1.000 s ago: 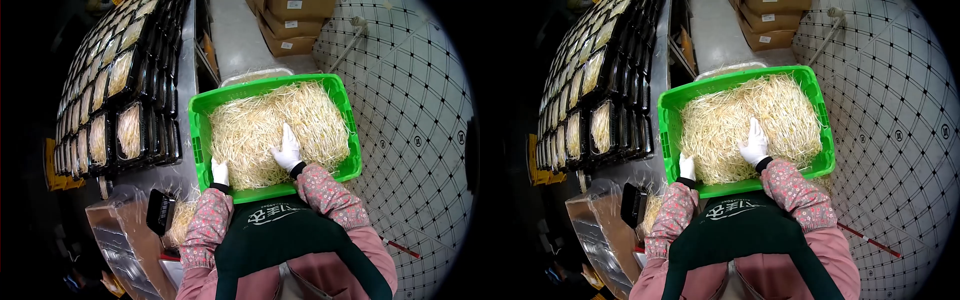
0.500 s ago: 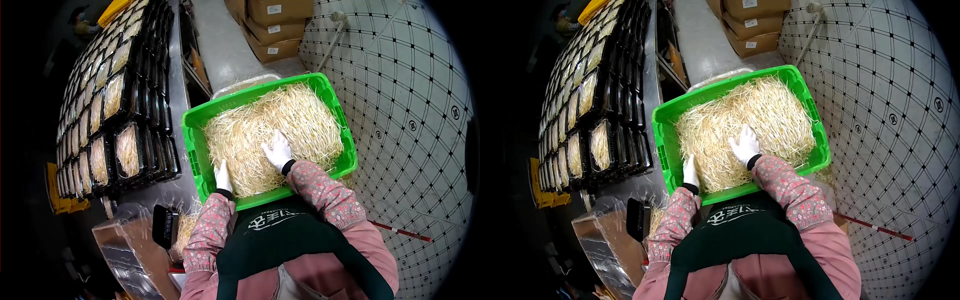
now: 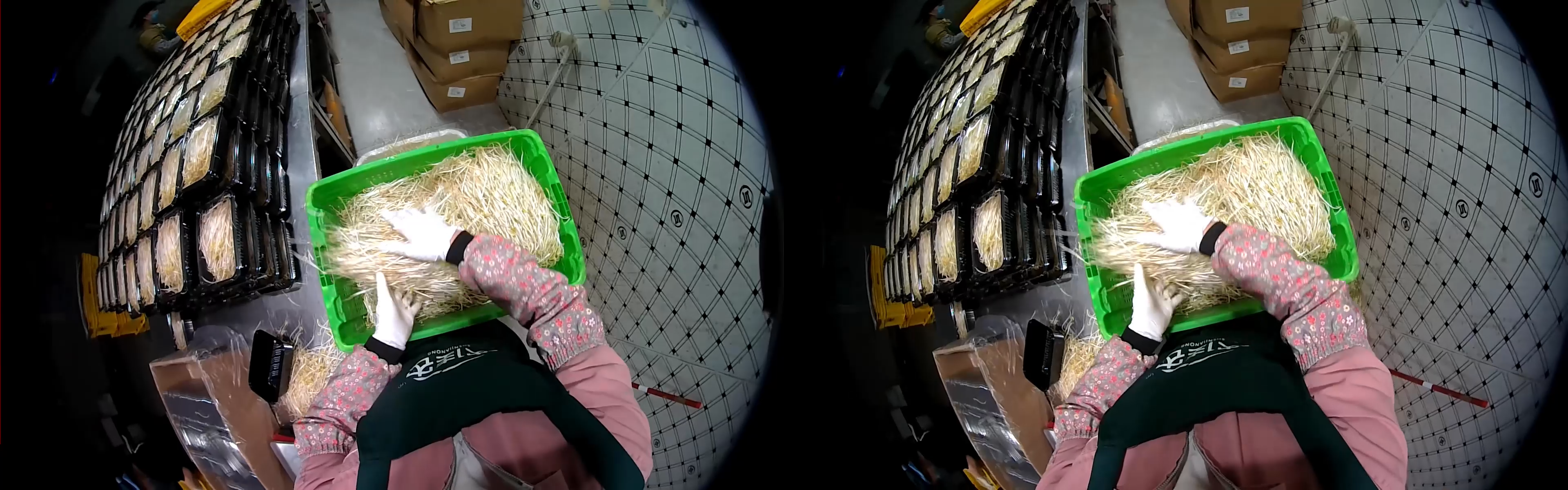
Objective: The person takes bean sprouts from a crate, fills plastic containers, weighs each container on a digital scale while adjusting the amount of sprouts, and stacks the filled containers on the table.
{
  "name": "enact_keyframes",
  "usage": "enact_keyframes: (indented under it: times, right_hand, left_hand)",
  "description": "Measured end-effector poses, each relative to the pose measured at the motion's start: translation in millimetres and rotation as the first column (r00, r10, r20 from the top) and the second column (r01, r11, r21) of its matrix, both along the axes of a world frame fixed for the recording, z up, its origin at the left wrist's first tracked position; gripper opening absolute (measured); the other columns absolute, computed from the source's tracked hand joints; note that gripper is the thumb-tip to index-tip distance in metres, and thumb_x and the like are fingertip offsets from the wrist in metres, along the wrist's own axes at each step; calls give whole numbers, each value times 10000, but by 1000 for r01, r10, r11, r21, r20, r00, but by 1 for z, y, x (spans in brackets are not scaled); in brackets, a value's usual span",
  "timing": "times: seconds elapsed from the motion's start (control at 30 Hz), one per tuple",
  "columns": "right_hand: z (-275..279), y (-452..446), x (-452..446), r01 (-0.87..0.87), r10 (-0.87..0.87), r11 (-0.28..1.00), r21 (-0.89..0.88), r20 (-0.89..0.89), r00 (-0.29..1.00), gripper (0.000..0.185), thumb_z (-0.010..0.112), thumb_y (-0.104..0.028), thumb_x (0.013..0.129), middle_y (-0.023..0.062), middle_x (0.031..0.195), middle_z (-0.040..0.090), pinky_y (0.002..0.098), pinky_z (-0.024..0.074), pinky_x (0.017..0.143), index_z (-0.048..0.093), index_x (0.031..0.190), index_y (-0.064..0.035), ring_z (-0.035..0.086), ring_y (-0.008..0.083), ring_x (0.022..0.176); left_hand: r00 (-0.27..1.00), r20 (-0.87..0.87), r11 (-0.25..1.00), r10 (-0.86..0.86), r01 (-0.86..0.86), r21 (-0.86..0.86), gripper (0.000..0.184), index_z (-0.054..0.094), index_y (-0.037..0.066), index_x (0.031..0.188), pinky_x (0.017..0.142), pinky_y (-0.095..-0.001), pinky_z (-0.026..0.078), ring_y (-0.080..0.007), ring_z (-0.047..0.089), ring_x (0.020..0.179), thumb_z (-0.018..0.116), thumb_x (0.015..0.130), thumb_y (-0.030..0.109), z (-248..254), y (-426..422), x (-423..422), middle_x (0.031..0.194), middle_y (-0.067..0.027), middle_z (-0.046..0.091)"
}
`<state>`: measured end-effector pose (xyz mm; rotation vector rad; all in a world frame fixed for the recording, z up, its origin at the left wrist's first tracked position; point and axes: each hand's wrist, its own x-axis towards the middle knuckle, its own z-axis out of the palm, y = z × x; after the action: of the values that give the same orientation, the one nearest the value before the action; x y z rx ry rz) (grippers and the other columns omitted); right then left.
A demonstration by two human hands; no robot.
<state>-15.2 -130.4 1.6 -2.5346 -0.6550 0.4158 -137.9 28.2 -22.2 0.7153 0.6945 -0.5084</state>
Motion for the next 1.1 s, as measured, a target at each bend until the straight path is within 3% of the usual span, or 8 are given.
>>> enact_keyframes:
  times: [0.13, 0.3, 0.47, 0.67, 0.7, 0.8, 0.97, 1.1]
  right_hand:
    - [-6, -62, 13, 132, -132, 991, -15, 45, 990, 976, 460, -718, 896, 201, 1590, 291, 593, 161, 1183, 228, 1555, -36, 251, 364, 1479]
    - [-19, -58, -53, 113, -71, 976, -187, 217, 973, 1194, 799, -588, 665, 260, 1592, 222, 663, 176, 1146, 210, 1562, -65, 189, 466, 1474]
    - [-117, -18, -88, -111, 257, 932, -344, 413, 874, 1275, 885, -404, 559, 194, 1636, 152, 747, 163, 1105, 163, 1591, -205, 152, 495, 1479]
    - [-40, -24, 13, -121, 147, 895, -429, 29, 989, 1386, 925, -383, 556, 234, 1636, 84, 729, 207, 1102, 30, 1601, -215, 181, 510, 1464]
    - [-44, -25, 23, -135, 170, 890, -435, 42, 985, 1399, 923, -388, 561, 268, 1604, 169, 685, 290, 1081, 5, 1598, -189, 320, 495, 1407]
    - [-58, -24, 40, -159, 156, 912, -379, -37, 987, 1322, 890, -345, 597, 260, 1476, 402, 599, 395, 1027, 43, 1594, -154, 501, 430, 1272]
    - [-54, -37, 39, -139, 151, 970, -200, 49, 987, 924, 796, -236, 666, 169, 1115, 626, 429, 532, 822, 395, 1492, -131, 655, 332, 978]
    - [-49, -47, 43, -262, 296, 953, -154, 270, 916, 783, 753, -238, 722, 131, 1041, 644, 417, 533, 797, 461, 1445, -165, 662, 300, 977]
  left_hand:
    - [887, 34, 788, -461, 391, 475, 1182, -2, 10, 1577, 1179, -437, 258, -330, 233, 1487, 777, 825, 483, -21, 53, -14, 1632, -247, 109]
    - [382, 2, 39, -924, 88, 995, 1386, 18, -36, 1559, 1227, -389, 151, -414, 65, 1510, 927, 591, 359, -20, 54, -4, 1618, -290, 28]
    - [216, -531, -544, -819, 0, 839, 1344, 123, 124, 1589, 1035, -784, 251, -485, 88, 1488, 928, 541, 366, -45, 9, 29, 1645, -204, 53]
    - [448, -336, -336, -829, 80, 938, 1381, 50, 176, 1592, 1025, -681, 393, -455, 216, 1464, 934, 535, 268, -61, 24, 101, 1641, -196, 63]
    - [467, -336, -311, -818, 134, 941, 1356, 32, 124, 1585, 1025, -481, 474, -445, 394, 1365, 897, 543, 168, -54, 21, 107, 1610, -247, 136]
    - [528, -332, -202, -782, 289, 936, 1307, 63, 102, 1579, 1003, -431, 492, -420, 524, 1249, 887, 567, 170, -61, 23, 115, 1526, -275, 322]
    - [570, -295, -148, -767, 290, 945, 583, 569, 29, 1122, 908, -444, 530, -420, 662, 1012, 778, 652, 305, -49, 34, 104, 1010, -254, 697]
    - [446, -357, -306, -821, 183, 934, 478, 569, 25, 1047, 823, -465, 541, -410, 678, 906, 770, 687, 268, 14, 34, 76, 963, -229, 694]
